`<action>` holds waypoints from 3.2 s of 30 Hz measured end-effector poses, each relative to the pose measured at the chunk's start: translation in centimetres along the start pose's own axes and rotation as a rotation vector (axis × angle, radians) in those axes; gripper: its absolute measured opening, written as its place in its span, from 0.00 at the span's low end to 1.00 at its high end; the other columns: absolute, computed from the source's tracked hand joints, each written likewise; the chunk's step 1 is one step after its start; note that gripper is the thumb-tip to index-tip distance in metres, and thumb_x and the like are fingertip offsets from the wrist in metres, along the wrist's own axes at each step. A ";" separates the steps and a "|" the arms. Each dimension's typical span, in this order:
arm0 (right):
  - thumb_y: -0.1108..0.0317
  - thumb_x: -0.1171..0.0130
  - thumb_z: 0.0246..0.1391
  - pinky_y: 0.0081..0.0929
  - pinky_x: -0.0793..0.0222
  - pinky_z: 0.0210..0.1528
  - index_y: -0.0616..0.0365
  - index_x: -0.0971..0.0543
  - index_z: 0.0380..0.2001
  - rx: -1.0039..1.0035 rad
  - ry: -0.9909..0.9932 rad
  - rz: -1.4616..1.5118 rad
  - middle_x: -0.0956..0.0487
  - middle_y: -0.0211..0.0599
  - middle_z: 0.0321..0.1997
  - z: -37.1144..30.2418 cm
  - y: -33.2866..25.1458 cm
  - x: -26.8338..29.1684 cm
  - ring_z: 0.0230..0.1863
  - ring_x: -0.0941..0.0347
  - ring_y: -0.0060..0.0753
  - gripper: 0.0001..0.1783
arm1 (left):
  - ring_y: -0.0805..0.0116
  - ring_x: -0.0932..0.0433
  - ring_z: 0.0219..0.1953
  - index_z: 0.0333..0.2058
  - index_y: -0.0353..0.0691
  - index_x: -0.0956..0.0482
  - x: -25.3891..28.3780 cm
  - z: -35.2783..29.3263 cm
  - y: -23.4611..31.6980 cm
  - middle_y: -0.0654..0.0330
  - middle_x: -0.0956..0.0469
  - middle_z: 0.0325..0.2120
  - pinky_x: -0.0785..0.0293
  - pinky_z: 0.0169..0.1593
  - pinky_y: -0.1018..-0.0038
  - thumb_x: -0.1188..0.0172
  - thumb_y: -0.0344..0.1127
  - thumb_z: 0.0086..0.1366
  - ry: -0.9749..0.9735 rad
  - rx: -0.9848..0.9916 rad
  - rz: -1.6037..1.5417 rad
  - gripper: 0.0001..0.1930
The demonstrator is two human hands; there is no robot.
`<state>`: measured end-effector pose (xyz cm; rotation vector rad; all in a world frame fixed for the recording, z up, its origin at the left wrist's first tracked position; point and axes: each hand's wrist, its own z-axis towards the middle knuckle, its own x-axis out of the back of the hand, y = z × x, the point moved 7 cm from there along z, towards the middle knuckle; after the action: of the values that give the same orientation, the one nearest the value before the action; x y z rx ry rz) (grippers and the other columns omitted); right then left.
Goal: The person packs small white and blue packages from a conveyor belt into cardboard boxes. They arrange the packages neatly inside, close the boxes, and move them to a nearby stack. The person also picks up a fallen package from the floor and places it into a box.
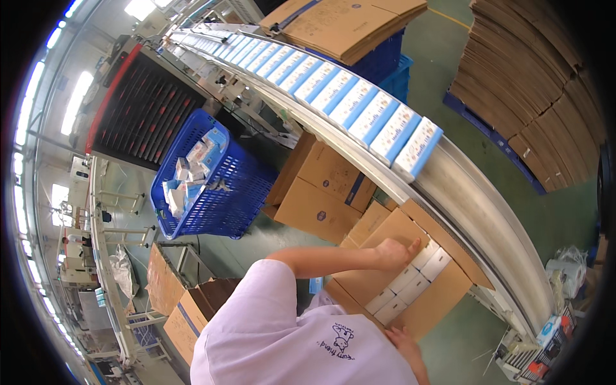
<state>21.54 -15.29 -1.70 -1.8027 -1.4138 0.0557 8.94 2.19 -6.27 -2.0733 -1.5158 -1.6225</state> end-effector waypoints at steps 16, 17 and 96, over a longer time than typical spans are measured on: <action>0.45 0.66 0.60 0.40 0.39 0.50 0.64 0.32 0.47 -0.927 1.176 0.381 0.28 0.56 0.46 3.1 14.7 1.6 0.45 0.32 0.58 0.31 | 0.56 0.40 0.59 0.50 0.38 0.32 -1.1 -9.1 -2.4 0.54 0.38 0.56 0.39 0.56 0.63 0.51 0.39 0.59 0.511 -0.506 0.063 0.21; 0.44 0.67 0.60 0.38 0.37 0.48 0.65 0.33 0.48 -0.895 1.138 0.379 0.27 0.56 0.45 2.9 12.8 3.4 0.44 0.32 0.57 0.32 | 0.56 0.38 0.57 0.49 0.39 0.31 -0.8 -8.9 -2.2 0.54 0.36 0.54 0.39 0.56 0.63 0.51 0.37 0.59 0.483 -0.487 -0.016 0.19; 0.53 0.56 0.57 0.41 0.65 0.67 0.60 0.45 0.61 -0.268 1.350 -0.499 0.49 0.46 0.66 -81.7 116.0 34.4 0.67 0.58 0.48 0.33 | 0.52 0.26 0.37 0.56 0.44 0.43 -37.2 78.1 123.2 0.49 0.28 0.38 0.30 0.39 0.61 0.55 0.42 0.62 0.427 -0.162 -0.776 0.24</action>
<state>165.95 -36.49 -4.48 -1.1012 -0.7745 -1.3797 154.57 -35.33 -11.69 -1.0805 -2.1944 -2.2886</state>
